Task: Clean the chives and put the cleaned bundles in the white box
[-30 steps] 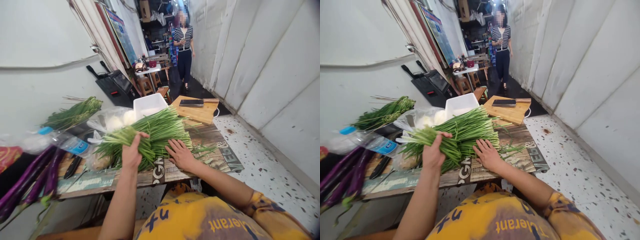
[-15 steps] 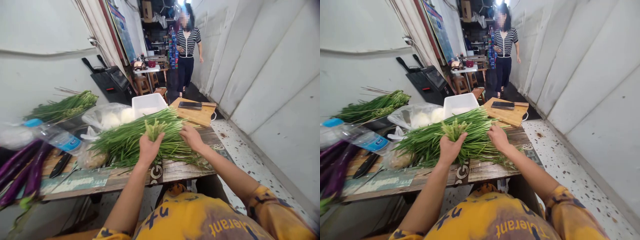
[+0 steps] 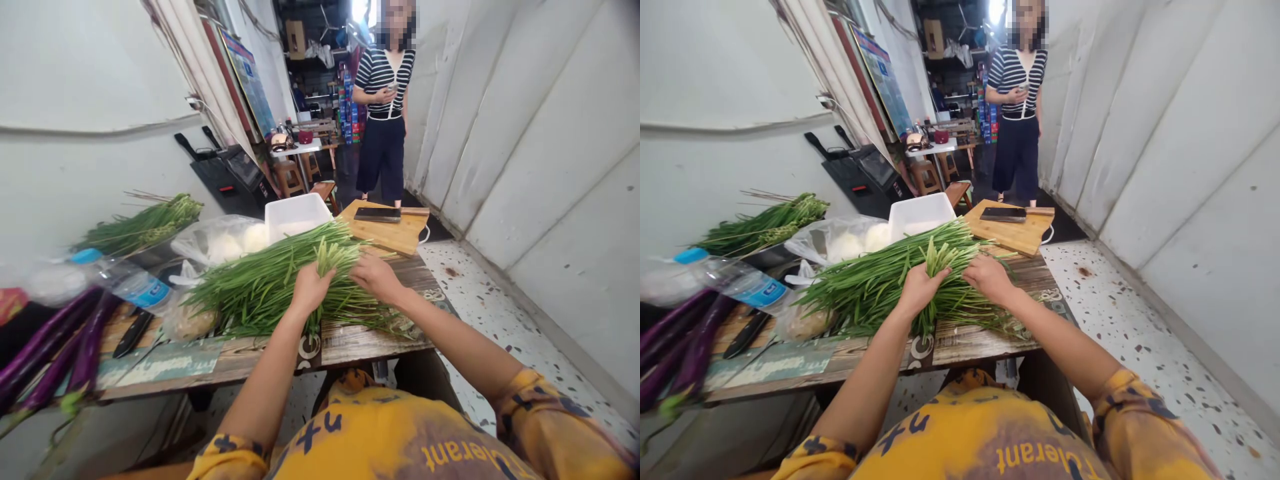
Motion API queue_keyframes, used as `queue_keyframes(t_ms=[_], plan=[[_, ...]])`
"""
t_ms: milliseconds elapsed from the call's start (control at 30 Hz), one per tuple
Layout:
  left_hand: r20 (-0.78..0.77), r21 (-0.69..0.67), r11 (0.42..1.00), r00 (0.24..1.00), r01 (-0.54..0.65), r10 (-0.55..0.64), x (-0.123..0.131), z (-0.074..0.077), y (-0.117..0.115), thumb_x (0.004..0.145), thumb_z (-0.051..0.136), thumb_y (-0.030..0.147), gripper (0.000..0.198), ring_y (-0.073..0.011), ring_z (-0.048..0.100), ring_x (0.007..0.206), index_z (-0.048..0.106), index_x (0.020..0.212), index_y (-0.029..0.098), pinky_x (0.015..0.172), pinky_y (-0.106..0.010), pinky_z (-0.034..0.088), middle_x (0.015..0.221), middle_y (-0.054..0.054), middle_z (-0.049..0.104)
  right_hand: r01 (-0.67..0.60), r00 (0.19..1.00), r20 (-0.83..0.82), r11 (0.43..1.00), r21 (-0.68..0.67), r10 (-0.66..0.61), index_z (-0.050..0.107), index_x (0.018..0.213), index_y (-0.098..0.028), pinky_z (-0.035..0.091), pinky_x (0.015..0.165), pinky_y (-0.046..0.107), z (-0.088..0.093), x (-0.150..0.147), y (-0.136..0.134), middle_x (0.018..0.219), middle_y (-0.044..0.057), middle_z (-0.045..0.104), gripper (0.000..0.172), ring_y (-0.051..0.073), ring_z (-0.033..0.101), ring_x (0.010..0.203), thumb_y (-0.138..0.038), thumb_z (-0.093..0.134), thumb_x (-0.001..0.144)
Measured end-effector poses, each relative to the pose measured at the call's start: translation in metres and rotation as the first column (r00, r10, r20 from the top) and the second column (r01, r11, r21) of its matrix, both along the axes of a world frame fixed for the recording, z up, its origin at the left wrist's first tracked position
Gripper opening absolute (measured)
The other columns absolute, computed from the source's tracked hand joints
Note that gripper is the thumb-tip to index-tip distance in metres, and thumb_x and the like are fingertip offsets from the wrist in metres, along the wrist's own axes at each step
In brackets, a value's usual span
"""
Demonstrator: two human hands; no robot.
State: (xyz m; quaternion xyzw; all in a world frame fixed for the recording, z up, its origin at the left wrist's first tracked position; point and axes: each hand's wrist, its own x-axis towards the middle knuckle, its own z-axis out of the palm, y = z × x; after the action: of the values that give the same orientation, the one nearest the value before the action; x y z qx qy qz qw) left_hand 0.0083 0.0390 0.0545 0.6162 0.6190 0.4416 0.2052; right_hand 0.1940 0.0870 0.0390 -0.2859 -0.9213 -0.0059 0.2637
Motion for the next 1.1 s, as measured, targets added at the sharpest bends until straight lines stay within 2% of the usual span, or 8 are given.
queue_keyframes(t_ms=[133, 267, 433, 600, 733, 867, 1033, 1100], plan=[[0.076, -0.087, 0.966, 0.968, 0.244, -0.238, 0.006, 0.001, -0.003, 0.072, 0.061, 0.027, 0.014, -0.0188, 0.063, 0.074, 0.068, 0.069, 0.015, 0.072, -0.028, 0.047, 0.073, -0.004, 0.070, -0.050, 0.954, -0.297, 0.955, -0.291, -0.041, 0.069, 0.077, -0.016, 0.039, 0.066, 0.024, -0.003, 0.005, -0.015, 0.072, 0.003, 0.064, 0.020, 0.013, 0.055, 0.071, -0.026, 0.054, 0.087], [0.064, -0.154, 0.951, 0.963, 0.267, -0.261, 0.010, -0.001, -0.005, 0.071, 0.059, 0.024, 0.015, -0.0157, 0.059, 0.064, 0.063, 0.059, 0.015, 0.065, -0.025, 0.044, 0.064, -0.002, 0.066, -0.044, 0.872, -0.445, 0.874, -0.484, -0.203, 0.069, 0.073, -0.015, 0.038, 0.060, 0.021, -0.008, 0.005, -0.018, 0.068, 0.001, 0.064, 0.020, 0.011, 0.055, 0.064, -0.028, 0.056, 0.083], [0.079, -0.188, 0.955, 0.973, 0.228, -0.217, 0.011, -0.002, -0.007, 0.072, 0.059, 0.027, 0.018, -0.0152, 0.059, 0.063, 0.062, 0.058, 0.015, 0.065, -0.025, 0.043, 0.063, -0.002, 0.065, 0.243, 0.847, -0.336, 0.862, -0.445, -0.412, 0.067, 0.068, -0.015, 0.037, 0.064, 0.023, -0.019, 0.022, -0.003, 0.068, 0.003, 0.064, 0.019, 0.014, 0.055, 0.066, -0.024, 0.056, 0.080], [0.085, -0.162, 0.968, 0.980, 0.193, -0.182, 0.012, -0.005, -0.006, 0.072, 0.061, 0.028, 0.018, -0.0164, 0.061, 0.067, 0.063, 0.059, 0.015, 0.068, -0.026, 0.044, 0.066, -0.003, 0.067, 0.498, 0.803, -0.091, 0.746, -0.442, -0.589, 0.060, 0.063, -0.017, 0.034, 0.057, 0.024, -0.018, 0.048, 0.004, 0.062, 0.002, 0.058, 0.025, 0.015, 0.050, 0.059, -0.039, 0.062, 0.074], [0.010, -0.149, 0.963, 0.974, 0.226, -0.227, 0.014, -0.008, -0.004, 0.072, 0.060, 0.026, 0.016, -0.0164, 0.061, 0.068, 0.064, 0.062, 0.015, 0.068, -0.026, 0.044, 0.067, -0.002, 0.067, 0.143, 0.963, -0.178, 0.942, -0.303, -0.204, 0.065, 0.084, -0.017, 0.039, 0.072, 0.026, -0.006, 0.041, -0.006, 0.086, 0.006, 0.061, 0.016, 0.017, 0.053, 0.079, -0.031, 0.058, 0.080], [-0.026, -0.117, 0.963, 0.968, 0.244, -0.249, 0.016, -0.005, -0.006, 0.073, 0.060, 0.025, 0.015, -0.0154, 0.060, 0.066, 0.065, 0.063, 0.015, 0.065, -0.024, 0.043, 0.066, -0.001, 0.067, -0.164, 0.976, -0.193, 0.928, -0.336, 0.102, 0.067, 0.077, -0.016, 0.037, 0.073, 0.027, 0.002, 0.025, -0.010, 0.071, 0.004, 0.058, 0.027, 0.016, 0.050, 0.075, -0.029, 0.047, 0.089], [-0.030, -0.109, 0.973, 0.977, 0.205, -0.209, 0.011, -0.001, -0.011, 0.074, 0.060, 0.027, 0.018, -0.0156, 0.060, 0.065, 0.063, 0.061, 0.016, 0.066, -0.025, 0.043, 0.065, -0.001, 0.066, -0.169, 0.875, -0.448, 0.751, -0.639, -0.185, 0.068, 0.076, -0.013, 0.035, 0.057, 0.023, -0.007, 0.030, -0.003, 0.059, -0.001, 0.053, 0.039, 0.011, 0.045, 0.056, -0.044, 0.047, 0.086], [-0.021, -0.096, 0.984, 0.988, 0.148, -0.151, 0.006, -0.002, -0.012, 0.074, 0.060, 0.030, 0.020, -0.0163, 0.061, 0.065, 0.063, 0.060, 0.015, 0.067, -0.026, 0.044, 0.066, -0.002, 0.066, -0.069, 0.817, -0.467, 0.746, -0.662, -0.338, 0.068, 0.071, -0.013, 0.034, 0.055, 0.023, -0.012, 0.035, -0.001, 0.057, -0.001, 0.052, 0.040, 0.010, 0.044, 0.054, -0.045, 0.048, 0.085]])
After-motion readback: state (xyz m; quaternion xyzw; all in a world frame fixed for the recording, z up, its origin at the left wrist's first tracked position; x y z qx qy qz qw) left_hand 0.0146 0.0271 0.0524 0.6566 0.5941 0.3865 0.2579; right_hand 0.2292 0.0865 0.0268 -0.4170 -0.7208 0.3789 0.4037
